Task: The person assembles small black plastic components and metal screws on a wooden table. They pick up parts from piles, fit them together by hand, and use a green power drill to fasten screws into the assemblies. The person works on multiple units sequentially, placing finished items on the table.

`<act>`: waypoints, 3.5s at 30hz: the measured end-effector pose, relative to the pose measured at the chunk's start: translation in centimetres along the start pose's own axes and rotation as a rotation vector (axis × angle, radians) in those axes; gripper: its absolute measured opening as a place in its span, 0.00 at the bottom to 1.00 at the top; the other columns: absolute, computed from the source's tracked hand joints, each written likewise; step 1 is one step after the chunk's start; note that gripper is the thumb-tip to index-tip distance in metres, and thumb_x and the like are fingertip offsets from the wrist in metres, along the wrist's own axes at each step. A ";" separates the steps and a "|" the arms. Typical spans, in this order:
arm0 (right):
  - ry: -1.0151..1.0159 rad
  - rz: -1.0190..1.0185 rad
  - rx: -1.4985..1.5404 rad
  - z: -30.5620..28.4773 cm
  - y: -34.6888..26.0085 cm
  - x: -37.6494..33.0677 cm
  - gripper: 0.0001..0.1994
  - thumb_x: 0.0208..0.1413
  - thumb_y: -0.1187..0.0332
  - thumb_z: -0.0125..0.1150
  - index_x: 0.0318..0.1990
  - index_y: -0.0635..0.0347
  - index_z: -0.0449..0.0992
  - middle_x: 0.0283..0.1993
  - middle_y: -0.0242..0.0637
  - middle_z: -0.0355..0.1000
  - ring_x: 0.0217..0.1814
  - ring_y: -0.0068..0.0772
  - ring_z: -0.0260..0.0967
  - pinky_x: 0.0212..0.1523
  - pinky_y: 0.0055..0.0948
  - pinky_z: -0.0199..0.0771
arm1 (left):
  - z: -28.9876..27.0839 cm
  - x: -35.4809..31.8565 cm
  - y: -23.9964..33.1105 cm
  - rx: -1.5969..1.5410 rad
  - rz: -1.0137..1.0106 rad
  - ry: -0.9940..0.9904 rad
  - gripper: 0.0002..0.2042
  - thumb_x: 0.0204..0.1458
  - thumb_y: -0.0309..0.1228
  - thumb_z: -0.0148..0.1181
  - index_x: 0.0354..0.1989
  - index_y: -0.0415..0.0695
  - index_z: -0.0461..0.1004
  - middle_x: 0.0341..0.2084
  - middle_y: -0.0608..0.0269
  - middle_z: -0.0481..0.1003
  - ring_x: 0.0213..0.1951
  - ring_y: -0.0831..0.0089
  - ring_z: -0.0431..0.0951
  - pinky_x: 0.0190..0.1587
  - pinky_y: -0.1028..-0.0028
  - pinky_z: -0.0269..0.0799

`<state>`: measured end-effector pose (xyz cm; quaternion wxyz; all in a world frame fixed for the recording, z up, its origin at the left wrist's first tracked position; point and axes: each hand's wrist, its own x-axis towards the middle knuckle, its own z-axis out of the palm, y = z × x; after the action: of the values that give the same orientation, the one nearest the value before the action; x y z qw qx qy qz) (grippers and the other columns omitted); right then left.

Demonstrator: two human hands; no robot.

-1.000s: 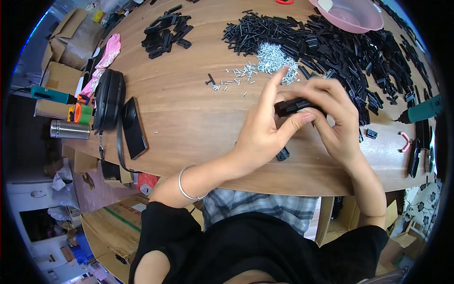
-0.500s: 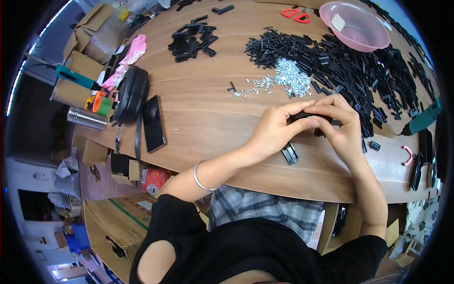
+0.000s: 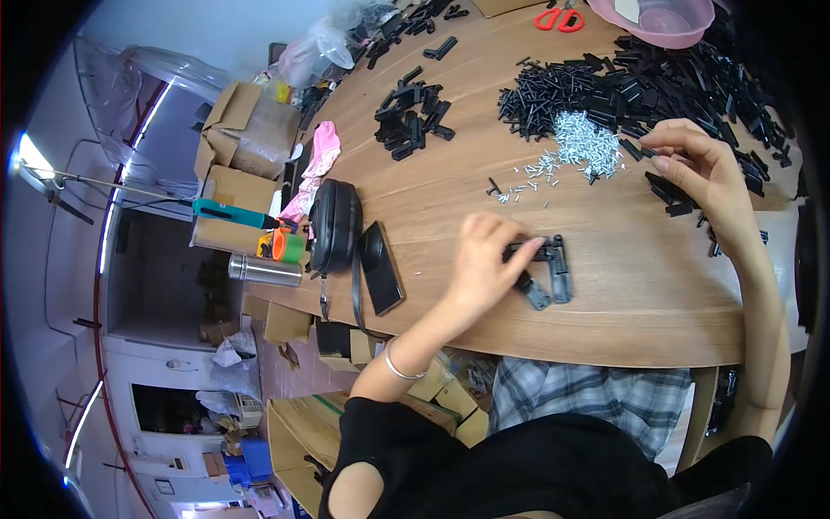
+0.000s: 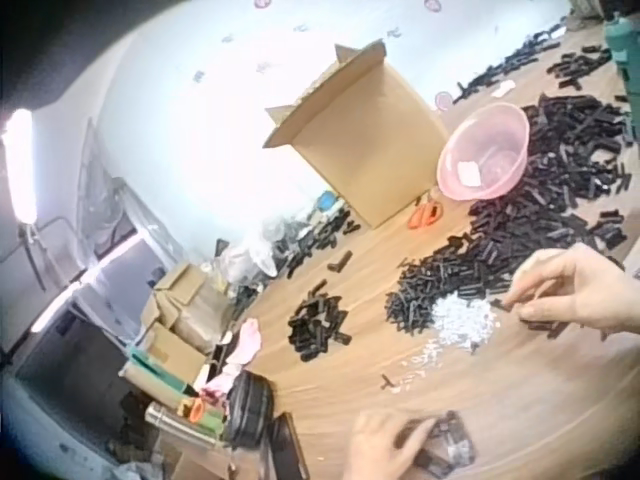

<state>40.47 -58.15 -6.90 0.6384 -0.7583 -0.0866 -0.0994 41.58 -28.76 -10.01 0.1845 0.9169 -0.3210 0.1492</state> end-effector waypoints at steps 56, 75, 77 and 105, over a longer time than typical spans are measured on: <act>-0.081 -0.216 -0.159 1.4 -1.1 -0.7 0.07 0.40 0.77 0.66 0.31 0.61 0.78 0.33 0.31 0.74 0.35 0.25 0.68 0.38 0.22 0.68 | 2.3 4.0 6.0 -1.491 -0.486 -0.299 0.14 0.55 0.23 0.52 0.50 0.36 0.68 0.36 0.60 0.75 0.35 0.81 0.73 0.36 0.83 0.68; 0.040 -0.638 -0.531 4.8 -0.8 -2.4 0.10 0.32 0.84 0.60 0.25 0.62 0.70 0.25 0.37 0.64 0.27 0.35 0.62 0.28 0.28 0.62 | 2.6 3.1 7.1 -1.010 -0.158 0.054 0.14 0.49 0.25 0.60 0.46 0.39 0.73 0.42 0.58 0.74 0.38 0.76 0.74 0.41 0.80 0.70; 0.063 -0.666 -0.550 4.9 -0.9 -2.6 0.10 0.33 0.83 0.61 0.25 0.62 0.70 0.26 0.37 0.65 0.28 0.35 0.63 0.29 0.28 0.63 | 2.4 3.0 7.0 -0.949 -0.101 0.069 0.15 0.50 0.24 0.59 0.47 0.38 0.73 0.42 0.58 0.74 0.38 0.75 0.74 0.42 0.79 0.70; -0.022 -0.530 -0.521 4.2 -1.0 -2.0 0.12 0.33 0.80 0.63 0.30 0.61 0.77 0.30 0.34 0.69 0.33 0.35 0.61 0.32 0.29 0.62 | 2.8 3.6 7.7 -1.512 -0.262 -0.104 0.25 0.53 0.24 0.56 0.60 0.34 0.57 0.52 0.56 0.66 0.51 0.74 0.67 0.54 0.74 0.64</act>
<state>38.46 -53.88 -7.20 0.3749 -0.8477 -0.2587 -0.2718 39.76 -37.54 -9.21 0.7621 0.5776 -0.2329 -0.1773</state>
